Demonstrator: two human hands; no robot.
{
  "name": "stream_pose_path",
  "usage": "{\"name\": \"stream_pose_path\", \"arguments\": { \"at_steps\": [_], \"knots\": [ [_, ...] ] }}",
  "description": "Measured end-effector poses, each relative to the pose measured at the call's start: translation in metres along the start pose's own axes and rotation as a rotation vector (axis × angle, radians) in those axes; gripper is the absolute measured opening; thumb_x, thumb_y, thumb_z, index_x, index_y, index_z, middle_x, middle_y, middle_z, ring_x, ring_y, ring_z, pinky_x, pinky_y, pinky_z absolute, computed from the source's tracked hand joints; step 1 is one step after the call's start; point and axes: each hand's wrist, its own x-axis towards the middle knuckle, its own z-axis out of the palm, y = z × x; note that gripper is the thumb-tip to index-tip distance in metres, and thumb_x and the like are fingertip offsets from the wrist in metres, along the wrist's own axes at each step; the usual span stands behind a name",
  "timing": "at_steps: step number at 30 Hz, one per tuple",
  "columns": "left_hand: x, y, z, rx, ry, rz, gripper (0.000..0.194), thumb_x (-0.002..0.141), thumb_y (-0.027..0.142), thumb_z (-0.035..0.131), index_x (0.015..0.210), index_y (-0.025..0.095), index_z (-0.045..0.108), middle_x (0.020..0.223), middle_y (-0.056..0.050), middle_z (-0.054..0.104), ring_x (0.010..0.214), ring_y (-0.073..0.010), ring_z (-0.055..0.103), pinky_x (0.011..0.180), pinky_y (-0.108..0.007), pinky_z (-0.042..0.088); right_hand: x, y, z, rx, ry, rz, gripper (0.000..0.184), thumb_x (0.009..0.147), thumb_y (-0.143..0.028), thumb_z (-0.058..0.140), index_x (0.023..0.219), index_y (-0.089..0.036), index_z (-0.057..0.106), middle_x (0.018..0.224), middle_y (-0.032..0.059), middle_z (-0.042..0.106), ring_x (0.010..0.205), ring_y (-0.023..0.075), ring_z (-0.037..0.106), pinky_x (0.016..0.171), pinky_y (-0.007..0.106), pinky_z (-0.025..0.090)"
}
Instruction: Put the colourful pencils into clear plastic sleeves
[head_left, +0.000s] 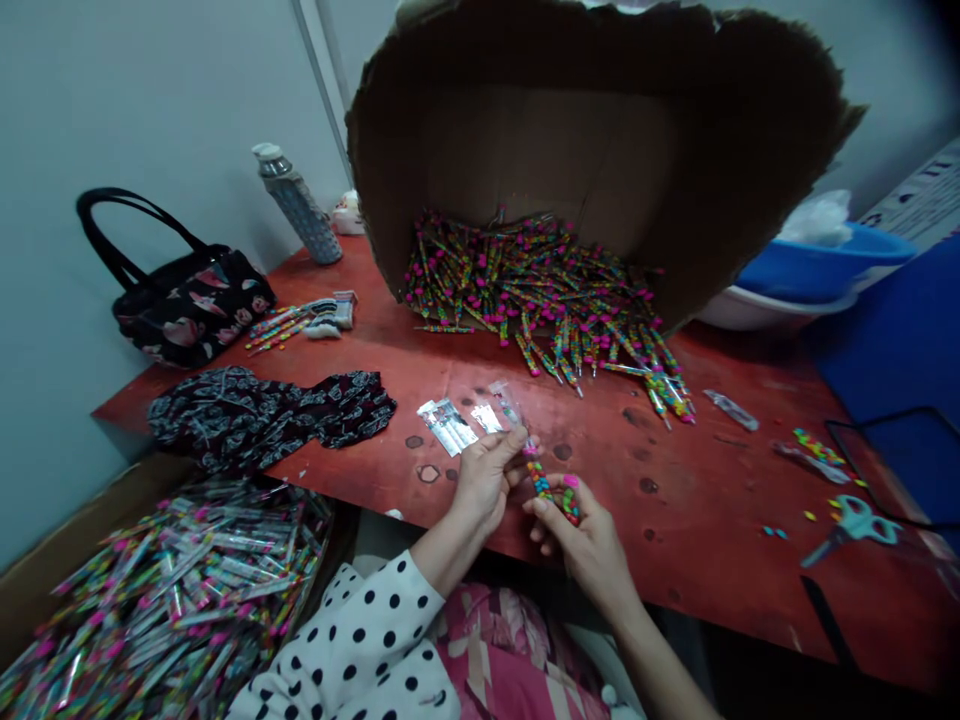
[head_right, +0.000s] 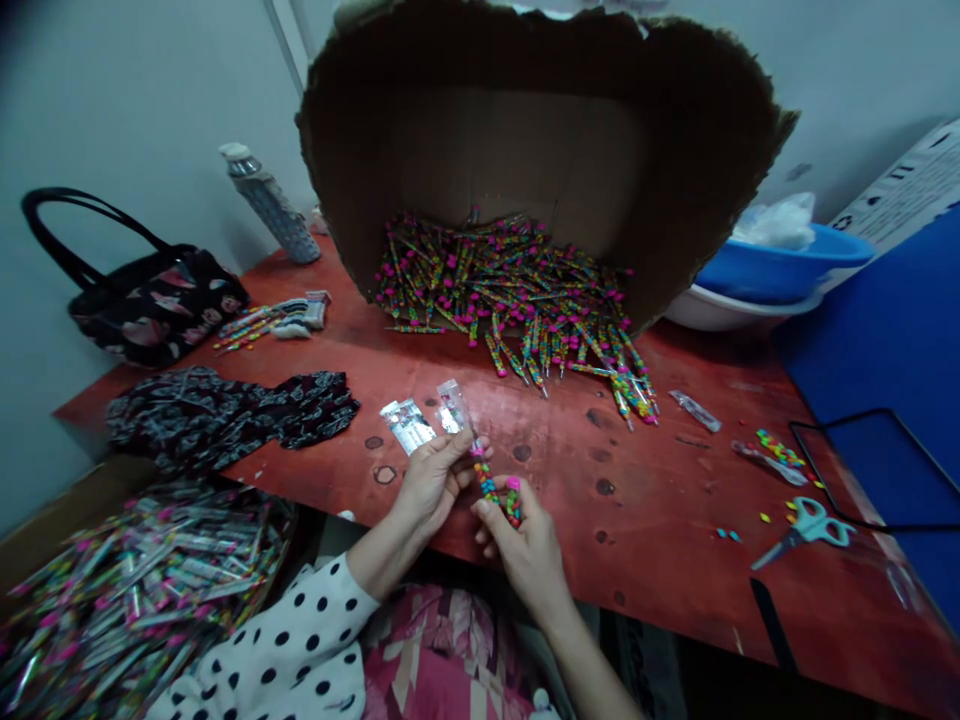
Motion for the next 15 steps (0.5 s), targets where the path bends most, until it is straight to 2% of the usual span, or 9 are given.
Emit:
{"name": "stream_pose_path", "arguments": {
  "at_steps": [3, 9, 15],
  "knots": [
    [-0.0001, -0.0002, 0.0008, 0.006, 0.005, 0.018, 0.021, 0.064, 0.027, 0.072, 0.071, 0.009, 0.063, 0.071, -0.006, 0.067, 0.064, -0.0131, 0.062, 0.062, -0.024, 0.050, -0.0005, -0.0006, 0.0009, -0.091, 0.084, -0.041, 0.031, 0.078, -0.042, 0.058, 0.096, -0.019, 0.049, 0.062, -0.0010, 0.058, 0.052, 0.0118, 0.056, 0.043, 0.020, 0.045],
    [-0.0026, -0.0018, 0.0002, 0.021, 0.009, 0.002, 0.023, 0.062, 0.030, 0.073, 0.067, 0.010, 0.063, 0.070, -0.006, 0.067, 0.064, -0.0133, 0.062, 0.062, -0.025, 0.050, 0.0027, 0.0026, 0.0004, 0.108, -0.010, 0.000, 0.034, 0.078, -0.046, 0.055, 0.097, -0.018, 0.048, 0.073, 0.0017, 0.061, 0.049, 0.0101, 0.053, 0.036, 0.018, 0.036],
    [-0.0040, -0.0032, -0.0022, 0.038, -0.049, -0.005, 0.021, 0.064, 0.028, 0.072, 0.073, 0.010, 0.065, 0.074, -0.007, 0.068, 0.066, -0.0136, 0.062, 0.064, -0.026, 0.050, 0.0017, 0.0006, -0.0005, 0.050, 0.039, -0.006, 0.032, 0.079, -0.044, 0.055, 0.097, -0.018, 0.049, 0.072, 0.0012, 0.061, 0.045, 0.0081, 0.050, 0.035, 0.017, 0.034]
  ]
}}
